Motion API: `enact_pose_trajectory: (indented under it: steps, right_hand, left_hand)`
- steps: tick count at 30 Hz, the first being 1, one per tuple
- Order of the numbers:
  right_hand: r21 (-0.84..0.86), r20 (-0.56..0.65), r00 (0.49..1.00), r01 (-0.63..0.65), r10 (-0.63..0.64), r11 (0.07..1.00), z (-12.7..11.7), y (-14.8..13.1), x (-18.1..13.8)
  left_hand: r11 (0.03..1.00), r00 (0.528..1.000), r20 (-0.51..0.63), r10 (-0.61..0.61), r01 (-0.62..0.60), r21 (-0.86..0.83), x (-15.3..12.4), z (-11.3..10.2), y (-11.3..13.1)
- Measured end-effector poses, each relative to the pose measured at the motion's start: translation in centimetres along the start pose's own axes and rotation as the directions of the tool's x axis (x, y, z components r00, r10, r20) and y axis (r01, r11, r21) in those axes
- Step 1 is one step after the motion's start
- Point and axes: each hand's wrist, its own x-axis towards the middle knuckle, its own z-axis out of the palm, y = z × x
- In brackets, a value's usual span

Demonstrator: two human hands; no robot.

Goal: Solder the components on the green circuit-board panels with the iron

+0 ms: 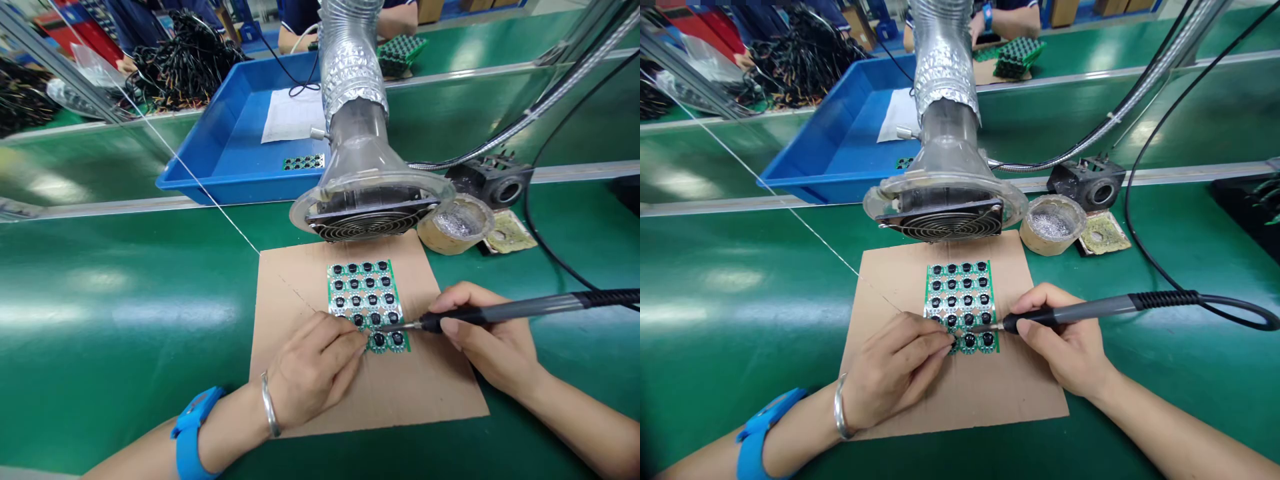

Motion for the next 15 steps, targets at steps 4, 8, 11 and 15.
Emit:
enact_pose_trajectory:
  steps: [4, 8, 11, 15]
  right_hand:
    - [0.033, 0.008, 1.0, -0.013, 0.012, 0.999, -0.02, 0.11, -0.08]
    - [0.139, -0.012, 0.999, -0.036, 0.038, 0.99, -0.1, 0.45, -0.26]
    - [0.189, -0.019, 0.999, -0.043, 0.047, 0.981, -0.14, 0.69, -0.31]
    - [0.201, -0.02, 0.998, -0.058, 0.063, 0.978, -0.1, 0.74, -0.25]
  left_hand:
    - [1.0, 1.0, 0.004, -0.002, 0.002, 0.018, -0.14, 0.1, -0.08]
    - [1.0, 1.0, 0.003, 0.005, -0.005, 0.011, -0.13, 0.03, 0.01]
    - [1.0, 1.0, 0.017, 0.026, -0.025, -0.008, -0.13, -0.1, 0.09]
    - [0.999, 0.999, 0.039, 0.038, -0.038, -0.002, -0.24, -0.12, 0.08]
